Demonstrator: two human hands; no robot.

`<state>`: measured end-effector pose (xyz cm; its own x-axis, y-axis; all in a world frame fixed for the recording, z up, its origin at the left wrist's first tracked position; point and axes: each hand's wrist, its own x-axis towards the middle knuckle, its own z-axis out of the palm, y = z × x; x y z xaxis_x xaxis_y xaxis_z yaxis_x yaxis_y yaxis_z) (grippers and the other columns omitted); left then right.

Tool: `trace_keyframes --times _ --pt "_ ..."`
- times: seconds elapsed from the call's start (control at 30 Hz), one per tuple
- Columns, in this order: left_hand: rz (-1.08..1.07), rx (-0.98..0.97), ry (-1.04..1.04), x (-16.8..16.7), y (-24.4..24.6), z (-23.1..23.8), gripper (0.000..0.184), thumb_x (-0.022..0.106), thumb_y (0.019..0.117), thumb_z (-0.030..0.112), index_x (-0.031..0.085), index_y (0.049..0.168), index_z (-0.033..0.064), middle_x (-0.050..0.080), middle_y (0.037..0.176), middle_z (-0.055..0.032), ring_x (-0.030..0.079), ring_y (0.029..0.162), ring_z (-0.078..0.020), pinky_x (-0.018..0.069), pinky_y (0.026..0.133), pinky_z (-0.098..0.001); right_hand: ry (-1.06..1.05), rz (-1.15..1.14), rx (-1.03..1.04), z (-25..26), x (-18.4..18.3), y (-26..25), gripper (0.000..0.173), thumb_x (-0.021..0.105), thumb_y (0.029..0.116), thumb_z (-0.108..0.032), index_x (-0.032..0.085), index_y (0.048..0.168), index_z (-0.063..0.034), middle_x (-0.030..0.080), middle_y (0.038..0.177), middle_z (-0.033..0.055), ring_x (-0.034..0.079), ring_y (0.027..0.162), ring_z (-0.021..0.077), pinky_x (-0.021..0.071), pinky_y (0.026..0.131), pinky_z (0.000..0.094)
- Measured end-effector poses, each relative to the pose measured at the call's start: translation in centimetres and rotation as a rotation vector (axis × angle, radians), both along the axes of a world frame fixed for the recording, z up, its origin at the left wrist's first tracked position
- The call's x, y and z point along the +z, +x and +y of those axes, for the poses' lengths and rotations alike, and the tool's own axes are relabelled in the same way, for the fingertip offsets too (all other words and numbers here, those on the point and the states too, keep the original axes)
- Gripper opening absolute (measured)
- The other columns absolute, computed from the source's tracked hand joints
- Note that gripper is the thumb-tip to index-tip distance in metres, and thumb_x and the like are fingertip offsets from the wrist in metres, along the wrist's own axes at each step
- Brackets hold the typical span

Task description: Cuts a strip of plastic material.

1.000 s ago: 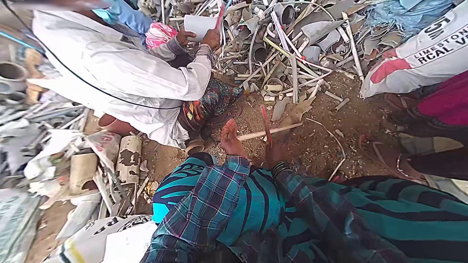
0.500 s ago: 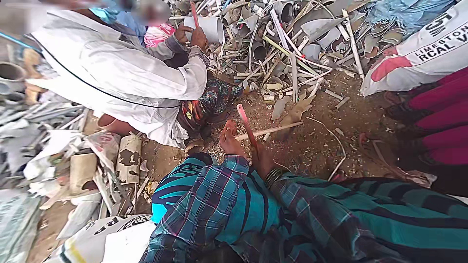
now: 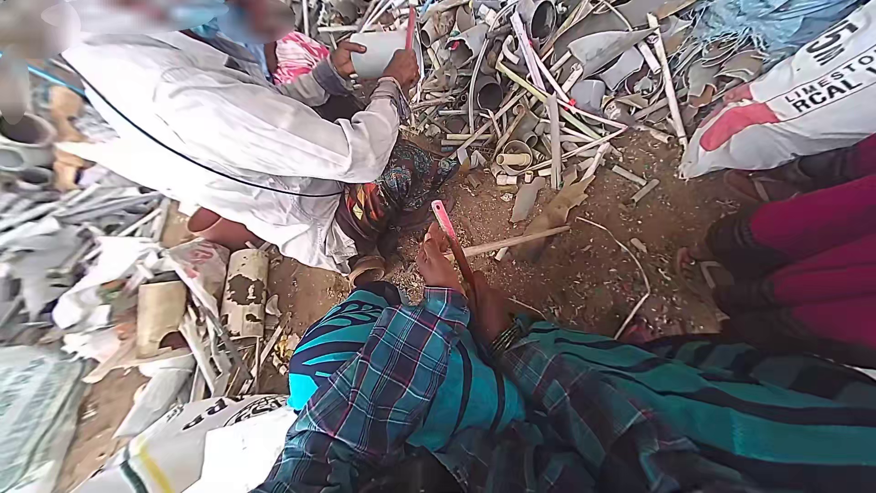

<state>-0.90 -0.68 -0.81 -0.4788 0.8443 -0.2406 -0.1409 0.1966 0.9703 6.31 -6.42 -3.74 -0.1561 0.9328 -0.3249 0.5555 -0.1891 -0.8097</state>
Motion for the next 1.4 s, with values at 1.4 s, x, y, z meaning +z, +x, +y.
trace_keyframes --times 1.4 --pt "-0.314 -0.206 0.227 0.8 0.9 -0.1 0.064 0.030 0.0947 -0.007 0.025 0.157 0.0064 0.043 0.153 -0.0139 0.056 0.120 -0.0174 0.0478 0.094 -0.0312 0.323 0.018 -0.312 -0.3 -4.5 0.5 0.033 0.045 0.1052 -0.010 0.057 0.120 0.0165 0.067 0.077 0.0249 0.069 0.070 0.0405 0.0554 0.067 0.0537"
